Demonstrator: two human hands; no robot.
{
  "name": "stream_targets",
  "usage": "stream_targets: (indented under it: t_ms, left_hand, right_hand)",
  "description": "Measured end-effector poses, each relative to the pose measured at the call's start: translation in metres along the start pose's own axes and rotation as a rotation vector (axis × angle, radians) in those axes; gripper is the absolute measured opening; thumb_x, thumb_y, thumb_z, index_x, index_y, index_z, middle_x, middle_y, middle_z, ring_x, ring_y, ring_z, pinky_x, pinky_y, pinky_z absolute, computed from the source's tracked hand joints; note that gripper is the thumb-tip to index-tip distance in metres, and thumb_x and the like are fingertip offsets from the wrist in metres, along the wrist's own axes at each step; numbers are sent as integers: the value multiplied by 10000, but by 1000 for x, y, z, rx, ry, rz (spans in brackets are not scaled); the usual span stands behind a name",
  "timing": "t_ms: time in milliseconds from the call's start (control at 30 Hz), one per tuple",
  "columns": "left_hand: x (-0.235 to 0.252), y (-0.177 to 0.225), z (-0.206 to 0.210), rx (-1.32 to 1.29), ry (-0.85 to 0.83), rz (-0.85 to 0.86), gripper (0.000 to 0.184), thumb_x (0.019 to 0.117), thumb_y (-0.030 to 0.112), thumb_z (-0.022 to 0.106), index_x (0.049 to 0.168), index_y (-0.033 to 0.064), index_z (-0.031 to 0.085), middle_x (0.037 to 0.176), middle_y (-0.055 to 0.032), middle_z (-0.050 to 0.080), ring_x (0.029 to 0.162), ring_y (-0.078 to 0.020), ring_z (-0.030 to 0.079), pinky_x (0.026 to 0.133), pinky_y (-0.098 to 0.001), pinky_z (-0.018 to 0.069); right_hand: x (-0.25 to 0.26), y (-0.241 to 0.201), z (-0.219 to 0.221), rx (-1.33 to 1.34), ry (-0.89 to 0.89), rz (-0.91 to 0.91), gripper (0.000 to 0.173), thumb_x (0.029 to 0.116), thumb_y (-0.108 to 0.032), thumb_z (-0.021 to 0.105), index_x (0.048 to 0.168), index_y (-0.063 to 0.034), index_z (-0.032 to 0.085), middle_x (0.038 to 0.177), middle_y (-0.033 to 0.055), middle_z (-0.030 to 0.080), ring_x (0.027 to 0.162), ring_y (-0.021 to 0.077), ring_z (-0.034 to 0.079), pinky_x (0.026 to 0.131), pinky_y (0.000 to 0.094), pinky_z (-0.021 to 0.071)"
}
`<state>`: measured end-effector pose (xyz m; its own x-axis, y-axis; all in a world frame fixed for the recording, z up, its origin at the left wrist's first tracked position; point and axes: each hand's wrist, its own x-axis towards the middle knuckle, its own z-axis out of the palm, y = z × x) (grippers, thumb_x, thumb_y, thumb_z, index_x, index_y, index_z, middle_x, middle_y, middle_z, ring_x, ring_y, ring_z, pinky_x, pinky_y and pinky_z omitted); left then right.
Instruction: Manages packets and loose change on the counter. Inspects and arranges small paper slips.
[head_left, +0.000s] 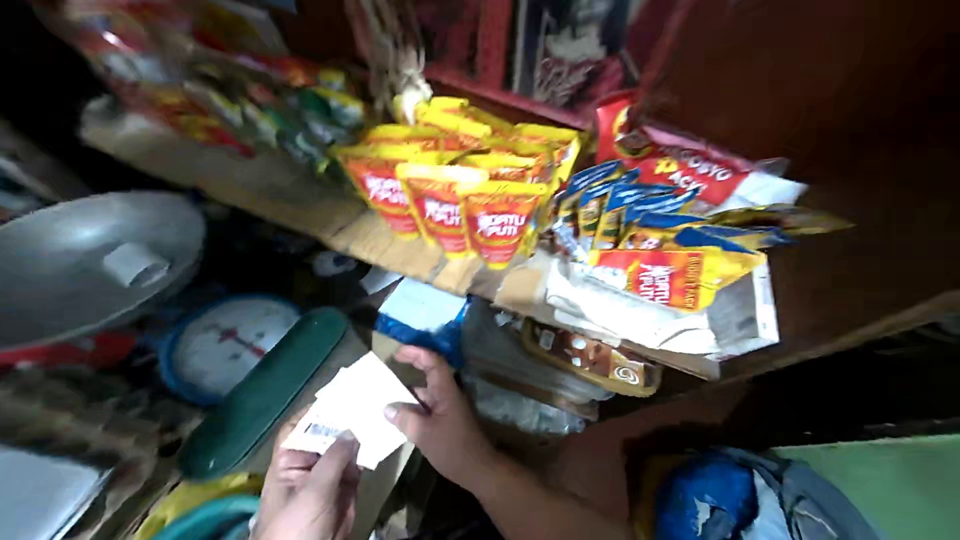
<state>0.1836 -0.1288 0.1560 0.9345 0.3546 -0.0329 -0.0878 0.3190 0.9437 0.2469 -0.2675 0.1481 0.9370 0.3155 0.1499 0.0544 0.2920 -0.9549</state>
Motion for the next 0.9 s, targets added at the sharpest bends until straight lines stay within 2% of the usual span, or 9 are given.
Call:
stream_targets:
  t_ms: [67, 133, 267, 400, 533, 600, 667, 733, 900]
  left_hand:
    - [3, 4, 10, 24, -120, -15, 476, 919, -153, 478, 1311, 113, 431, 1074, 33, 727, 890, -103, 729, 739, -297, 639]
    - [10, 3, 24, 78, -233, 17, 470, 913, -156, 504, 1285, 126, 446, 1063, 54, 729, 898, -93, 723, 762, -296, 634]
    - [22, 0, 59, 261, -390, 198, 427, 920, -112, 577, 1262, 126, 483, 1107, 101, 712, 980, -62, 700, 864, -291, 614]
    - [40, 13, 97, 438, -538, 509, 460, 932, 184, 714, 1353, 291, 563, 1329, 96, 560, 1197, -94, 585, 987, -301, 549]
    - [65, 57, 160, 454, -662, 821, 462, 977, 280, 661, 1428, 288, 560, 1451, 64, 549, 1328, -173, 537, 1104, -393, 481]
    - [68, 72, 204, 530, -712, 922, 410, 1018, 277, 588, 1424, 228, 559, 1440, 4, 578, 1321, -197, 556, 1108, -427, 479]
    - [68, 85, 253, 683, -773, 1005, 449, 1038, 234, 535, 1440, 36, 518, 1462, -160, 546, 1343, -246, 547, 1125, -438, 467]
    - [70, 99, 304, 895, -829, 1068, 473, 1011, 176, 499, 1434, -37, 511, 1492, -204, 517, 1398, -274, 496, 1165, -438, 406]
    - [117, 88, 379, 1190, -973, 1201, 575, 1044, 461, 425, 1541, 173, 445, 1518, -68, 519, 1444, -288, 433, 1179, -552, 336]
  right_hand:
    - [-2, -9, -17, 33, -38, 135, 666, 934, -20, 641, 1528, 46, 347, 1444, 196, 536, 1189, 200, 640, 994, 373, 562]
    - [-6, -21, -35, -17, -34, 223, 397, 998, -125, 615, 1341, 58, 538, 1160, 141, 691, 1029, 148, 688, 942, 354, 572]
    - [-15, -38, -68, -275, 43, -48, 286, 1040, -163, 557, 1164, 67, 671, 984, 130, 726, 914, 124, 699, 859, 327, 580]
    - [-26, -62, -101, -639, 235, -447, 212, 991, -61, 566, 1109, 44, 708, 994, 153, 741, 938, 191, 724, 851, 354, 595]
    - [-29, -69, -147, -1025, 369, -702, 203, 967, -64, 562, 1097, -111, 711, 1052, 66, 750, 1016, 189, 713, 914, 354, 582]
    - [-30, -66, -165, -1133, 388, -697, 219, 957, -66, 572, 1100, -137, 722, 1065, 51, 753, 1018, 201, 713, 915, 377, 579]
    - [-29, -62, -180, -1182, 355, -674, 216, 963, -77, 572, 1103, -143, 723, 1077, 48, 756, 1029, 209, 716, 919, 398, 582]
    - [-28, -60, -189, -1183, 315, -663, 185, 983, -101, 577, 1086, -146, 724, 1067, 47, 756, 1033, 205, 718, 922, 398, 585]
    - [-24, -73, -193, -1257, 168, -533, 247, 919, -48, 634, 1086, -185, 755, 1079, -4, 761, 1082, 172, 706, 964, 375, 566]
